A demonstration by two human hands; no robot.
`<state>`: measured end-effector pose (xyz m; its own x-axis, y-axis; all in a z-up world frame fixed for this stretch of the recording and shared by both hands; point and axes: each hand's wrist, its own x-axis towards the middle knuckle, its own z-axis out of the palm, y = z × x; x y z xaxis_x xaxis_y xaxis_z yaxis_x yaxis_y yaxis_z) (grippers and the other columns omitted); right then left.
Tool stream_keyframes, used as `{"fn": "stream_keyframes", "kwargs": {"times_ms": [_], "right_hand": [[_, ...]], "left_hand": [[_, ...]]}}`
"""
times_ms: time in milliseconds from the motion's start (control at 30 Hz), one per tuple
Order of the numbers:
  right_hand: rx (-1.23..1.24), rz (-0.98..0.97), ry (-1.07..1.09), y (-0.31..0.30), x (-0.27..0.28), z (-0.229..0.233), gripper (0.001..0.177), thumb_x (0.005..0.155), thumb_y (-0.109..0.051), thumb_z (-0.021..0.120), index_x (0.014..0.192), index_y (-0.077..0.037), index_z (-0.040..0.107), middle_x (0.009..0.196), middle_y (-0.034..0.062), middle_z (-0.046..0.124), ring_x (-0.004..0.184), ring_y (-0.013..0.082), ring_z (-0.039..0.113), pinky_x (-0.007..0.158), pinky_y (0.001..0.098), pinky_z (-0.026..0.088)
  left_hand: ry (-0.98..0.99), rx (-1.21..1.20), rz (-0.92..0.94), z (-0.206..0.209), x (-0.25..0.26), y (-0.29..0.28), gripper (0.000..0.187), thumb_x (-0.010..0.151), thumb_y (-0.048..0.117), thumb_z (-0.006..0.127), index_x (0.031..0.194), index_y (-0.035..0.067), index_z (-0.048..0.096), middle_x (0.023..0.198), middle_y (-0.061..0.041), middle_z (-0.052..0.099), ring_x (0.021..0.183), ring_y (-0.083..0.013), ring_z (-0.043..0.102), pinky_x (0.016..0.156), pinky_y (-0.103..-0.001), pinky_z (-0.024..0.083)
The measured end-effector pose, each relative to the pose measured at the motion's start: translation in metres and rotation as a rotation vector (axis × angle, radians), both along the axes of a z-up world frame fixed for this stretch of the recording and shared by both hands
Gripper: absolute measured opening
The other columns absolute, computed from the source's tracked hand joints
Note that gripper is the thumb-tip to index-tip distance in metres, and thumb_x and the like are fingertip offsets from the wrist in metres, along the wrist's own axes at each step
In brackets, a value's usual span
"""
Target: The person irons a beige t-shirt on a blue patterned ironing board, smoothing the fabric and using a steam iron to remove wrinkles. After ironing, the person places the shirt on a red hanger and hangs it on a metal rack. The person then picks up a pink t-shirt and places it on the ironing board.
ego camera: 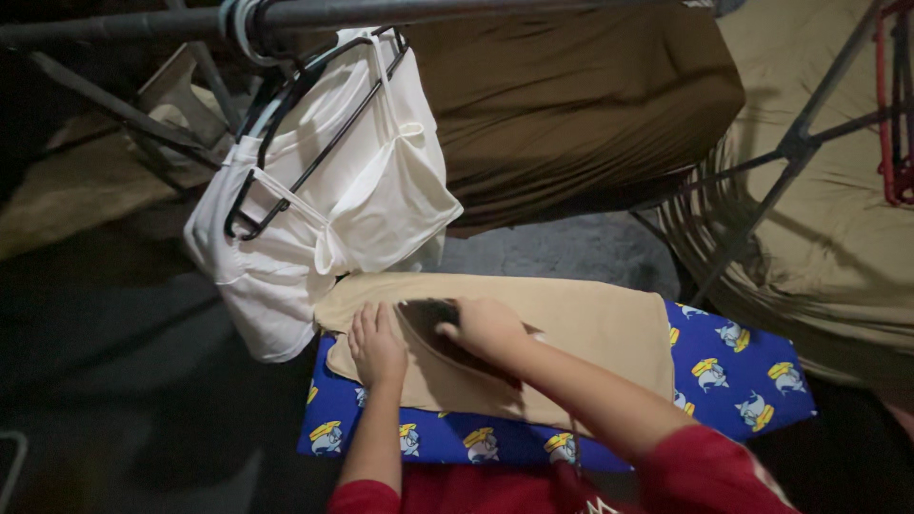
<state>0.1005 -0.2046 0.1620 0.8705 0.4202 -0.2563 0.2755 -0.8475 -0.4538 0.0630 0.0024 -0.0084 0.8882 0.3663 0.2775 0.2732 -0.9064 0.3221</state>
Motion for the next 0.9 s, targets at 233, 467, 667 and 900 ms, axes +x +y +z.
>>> {"fn": "stream_keyframes", "kwargs": {"times_ms": [233, 467, 667, 900], "right_hand": [[-0.124, -0.003, 0.112, -0.097, -0.038, 0.012, 0.056, 0.086, -0.054, 0.065, 0.131, -0.02, 0.063, 0.097, 0.0195, 0.074, 0.089, 0.0402, 0.071, 0.082, 0.0513, 0.055], [-0.236, -0.05, 0.072, -0.118, -0.042, 0.005, 0.061, 0.086, -0.062, 0.064, 0.126, -0.016, 0.065, 0.092, 0.019, 0.075, 0.084, 0.0389, 0.073, 0.078, 0.0503, 0.057], [-0.109, -0.047, -0.015, -0.045, -0.007, 0.005, 0.054, 0.09, -0.058, 0.062, 0.118, -0.011, 0.07, 0.092, 0.0216, 0.074, 0.083, 0.0412, 0.072, 0.076, 0.0518, 0.057], [-0.014, -0.073, -0.084, -0.001, 0.029, -0.003, 0.056, 0.086, -0.056, 0.07, 0.104, -0.003, 0.072, 0.093, 0.0246, 0.073, 0.085, 0.0427, 0.071, 0.078, 0.0519, 0.056]], "left_hand": [[0.013, 0.011, 0.0, 0.003, -0.003, -0.003, 0.053, 0.09, 0.011, 0.051, 0.143, 0.015, 0.057, 0.154, -0.006, 0.048, 0.147, -0.0271, 0.037, 0.12, -0.047, 0.026], [-0.046, 0.052, -0.045, 0.0, -0.004, 0.0, 0.041, 0.096, 0.012, 0.052, 0.137, 0.015, 0.059, 0.147, -0.003, 0.056, 0.144, -0.0296, 0.043, 0.12, -0.042, 0.034], [-0.001, 0.027, -0.34, 0.018, -0.012, -0.003, 0.048, 0.086, 0.017, 0.057, 0.133, 0.01, 0.06, 0.139, -0.007, 0.059, 0.133, -0.0271, 0.05, 0.112, -0.042, 0.039], [-0.077, 0.13, -0.323, 0.008, -0.008, -0.005, 0.041, 0.094, 0.023, 0.057, 0.132, 0.009, 0.061, 0.136, -0.006, 0.061, 0.129, -0.0261, 0.053, 0.107, -0.043, 0.042]]}}
